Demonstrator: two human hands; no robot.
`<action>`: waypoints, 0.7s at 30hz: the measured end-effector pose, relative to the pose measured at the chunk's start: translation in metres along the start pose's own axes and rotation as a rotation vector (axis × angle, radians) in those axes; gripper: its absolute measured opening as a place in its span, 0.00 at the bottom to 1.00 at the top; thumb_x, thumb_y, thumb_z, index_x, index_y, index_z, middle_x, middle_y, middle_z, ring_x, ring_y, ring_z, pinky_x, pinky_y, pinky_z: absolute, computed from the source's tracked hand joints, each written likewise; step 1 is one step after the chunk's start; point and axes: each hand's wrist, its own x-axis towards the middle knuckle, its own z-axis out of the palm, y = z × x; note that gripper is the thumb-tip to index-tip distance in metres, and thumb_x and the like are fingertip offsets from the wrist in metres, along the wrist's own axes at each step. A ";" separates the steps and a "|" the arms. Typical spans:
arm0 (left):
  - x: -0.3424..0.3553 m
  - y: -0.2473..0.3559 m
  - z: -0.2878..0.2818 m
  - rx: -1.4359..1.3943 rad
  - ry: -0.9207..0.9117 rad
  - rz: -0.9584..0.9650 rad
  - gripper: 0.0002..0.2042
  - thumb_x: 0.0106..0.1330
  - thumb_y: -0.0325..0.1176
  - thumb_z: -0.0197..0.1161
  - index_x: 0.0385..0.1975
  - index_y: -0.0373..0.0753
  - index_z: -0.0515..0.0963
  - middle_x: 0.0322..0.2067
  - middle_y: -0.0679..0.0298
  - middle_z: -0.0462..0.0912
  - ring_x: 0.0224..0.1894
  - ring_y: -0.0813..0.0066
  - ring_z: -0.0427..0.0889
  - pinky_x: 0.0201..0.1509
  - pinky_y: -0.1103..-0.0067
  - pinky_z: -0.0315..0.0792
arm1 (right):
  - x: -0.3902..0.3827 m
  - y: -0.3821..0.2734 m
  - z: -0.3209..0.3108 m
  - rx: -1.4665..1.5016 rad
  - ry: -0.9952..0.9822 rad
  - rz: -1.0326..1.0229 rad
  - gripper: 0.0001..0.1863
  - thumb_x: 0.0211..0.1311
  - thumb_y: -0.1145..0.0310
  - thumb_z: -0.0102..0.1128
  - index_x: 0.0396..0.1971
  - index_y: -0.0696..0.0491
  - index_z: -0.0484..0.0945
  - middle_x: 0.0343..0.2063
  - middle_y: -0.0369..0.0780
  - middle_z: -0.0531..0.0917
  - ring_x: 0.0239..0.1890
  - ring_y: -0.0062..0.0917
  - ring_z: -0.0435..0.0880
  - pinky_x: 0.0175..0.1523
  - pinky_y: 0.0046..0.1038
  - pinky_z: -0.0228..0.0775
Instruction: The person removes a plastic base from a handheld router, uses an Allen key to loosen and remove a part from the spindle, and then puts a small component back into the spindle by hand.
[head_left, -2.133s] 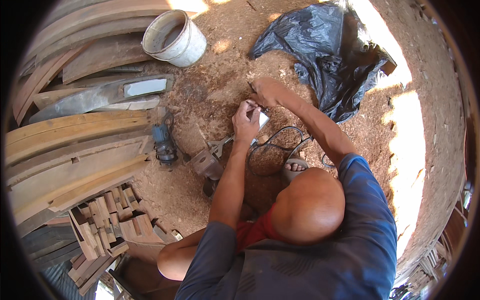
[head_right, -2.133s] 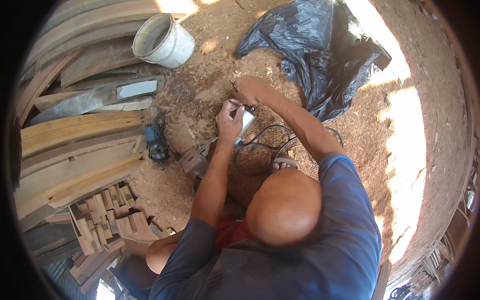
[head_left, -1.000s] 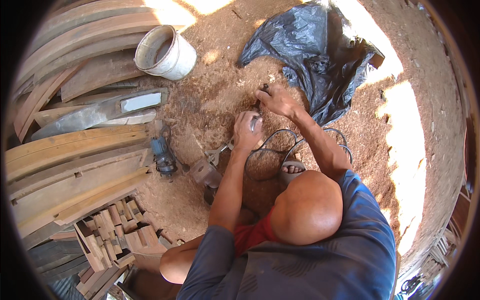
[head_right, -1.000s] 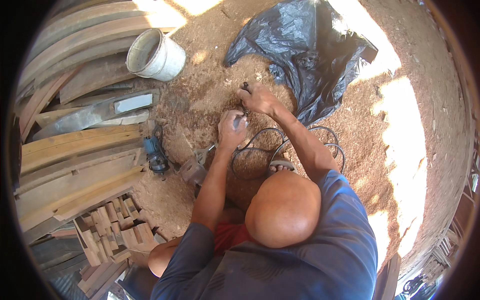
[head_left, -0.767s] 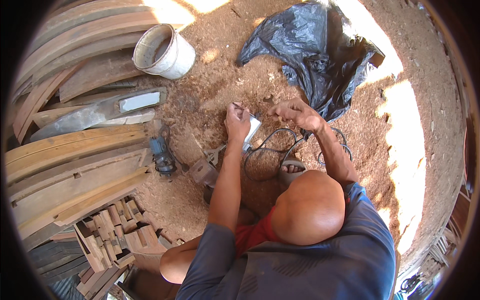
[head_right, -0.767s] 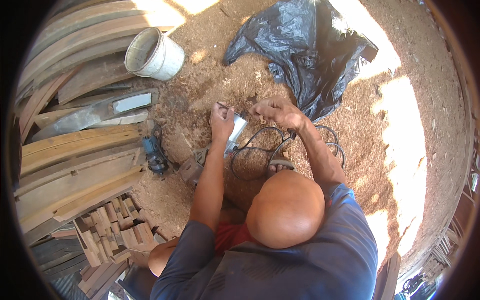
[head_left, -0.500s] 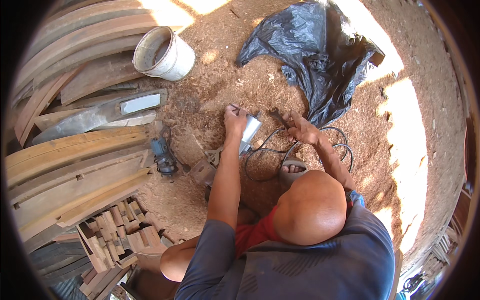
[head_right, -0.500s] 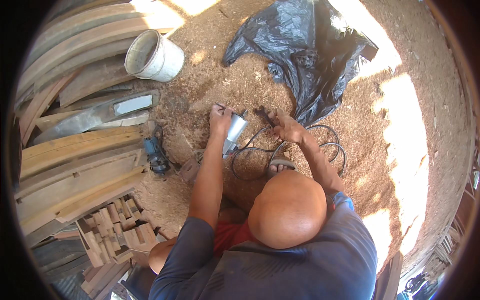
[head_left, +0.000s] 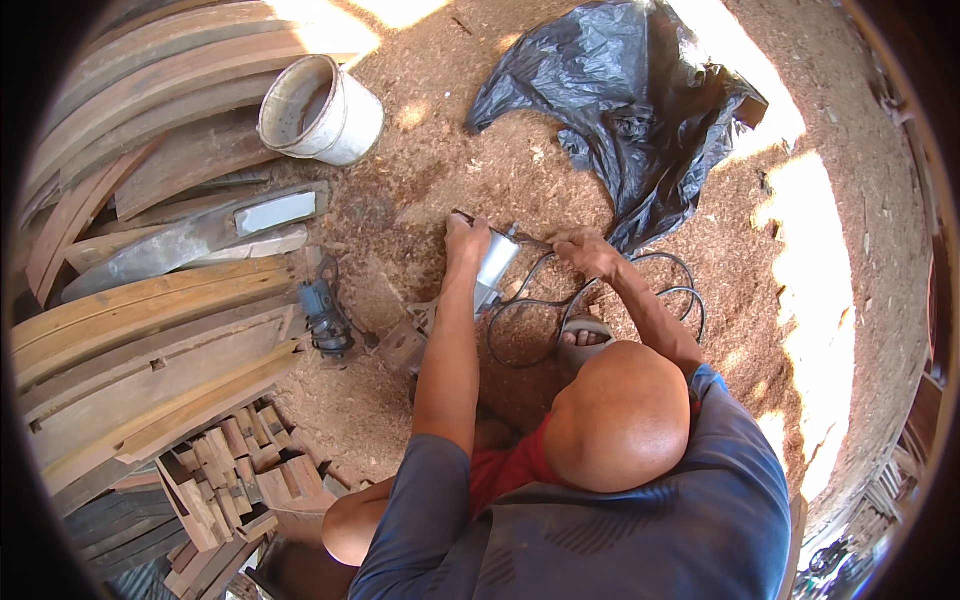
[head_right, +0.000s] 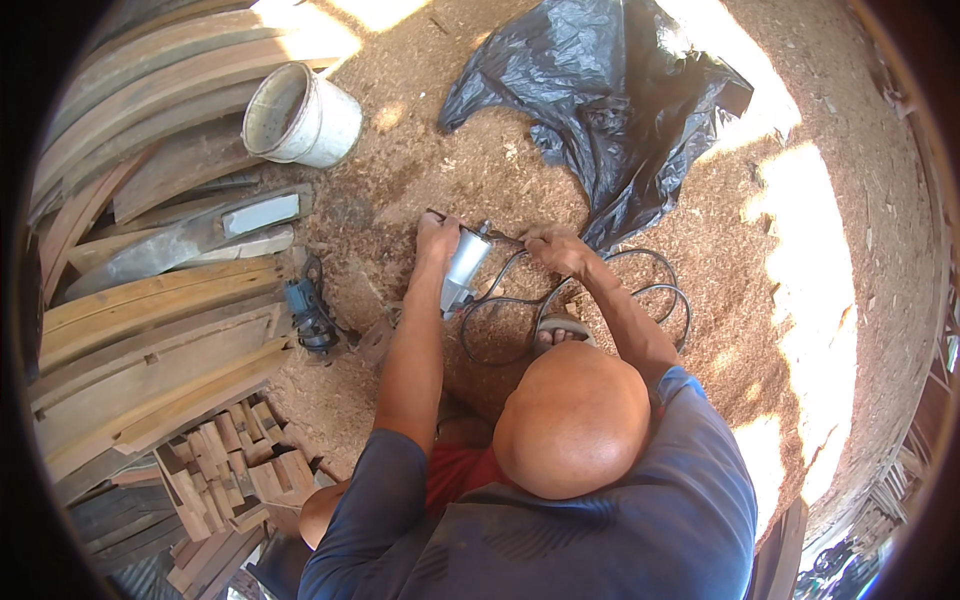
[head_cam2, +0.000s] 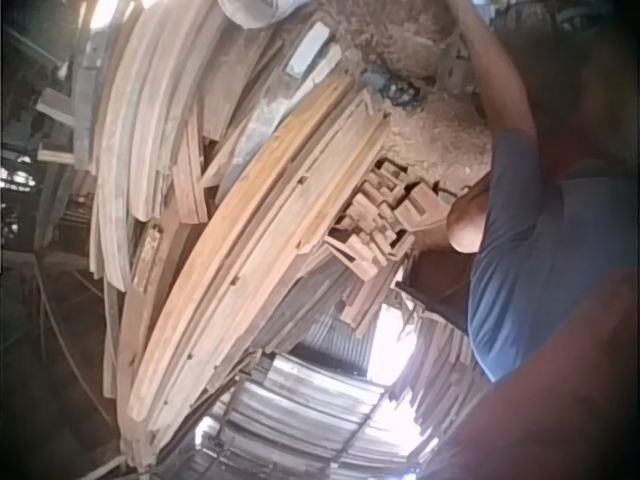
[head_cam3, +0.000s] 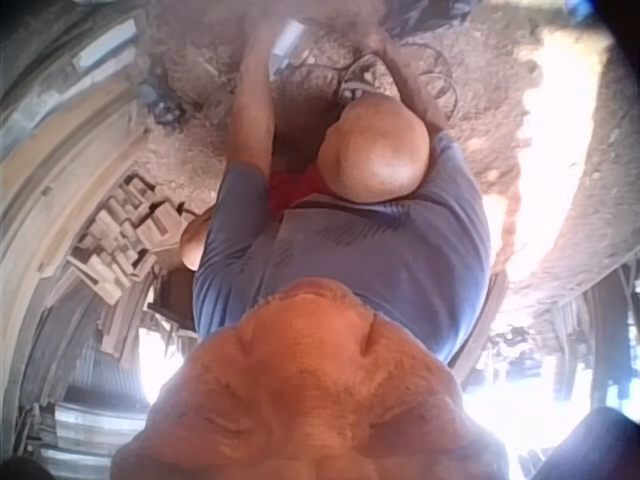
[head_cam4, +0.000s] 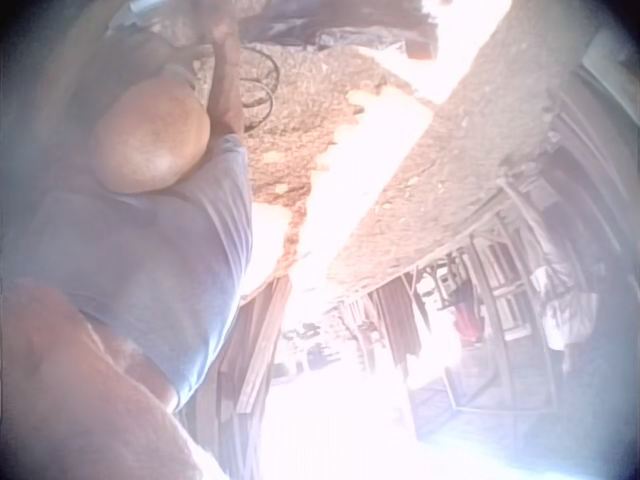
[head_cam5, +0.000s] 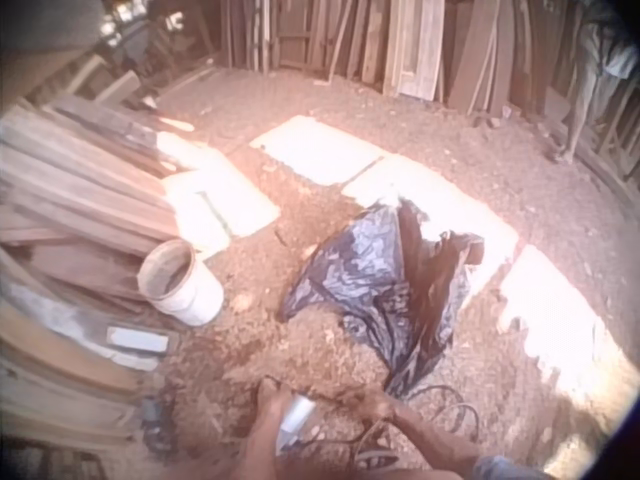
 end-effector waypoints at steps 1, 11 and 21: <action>0.000 0.000 0.000 0.000 -0.011 -0.006 0.21 0.65 0.38 0.63 0.51 0.29 0.73 0.50 0.41 0.81 0.50 0.50 0.84 0.57 0.64 0.74 | -0.004 -0.005 -0.001 0.029 -0.006 -0.009 0.14 0.72 0.64 0.53 0.30 0.57 0.79 0.24 0.34 0.77 0.29 0.21 0.73 0.36 0.30 0.67; 0.000 -0.013 -0.008 -0.287 0.005 0.006 0.09 0.67 0.30 0.60 0.40 0.31 0.73 0.33 0.55 0.81 0.30 0.68 0.80 0.31 0.70 0.78 | 0.008 -0.006 0.007 0.262 -0.083 -0.040 0.09 0.72 0.66 0.57 0.40 0.56 0.81 0.26 0.31 0.78 0.31 0.18 0.74 0.38 0.25 0.67; -0.014 -0.008 -0.031 -0.532 -0.084 -0.027 0.10 0.67 0.30 0.60 0.44 0.36 0.72 0.33 0.58 0.81 0.32 0.70 0.79 0.34 0.71 0.75 | 0.025 -0.007 0.014 0.216 -0.102 -0.091 0.11 0.74 0.63 0.59 0.39 0.56 0.83 0.27 0.33 0.81 0.33 0.19 0.78 0.38 0.27 0.70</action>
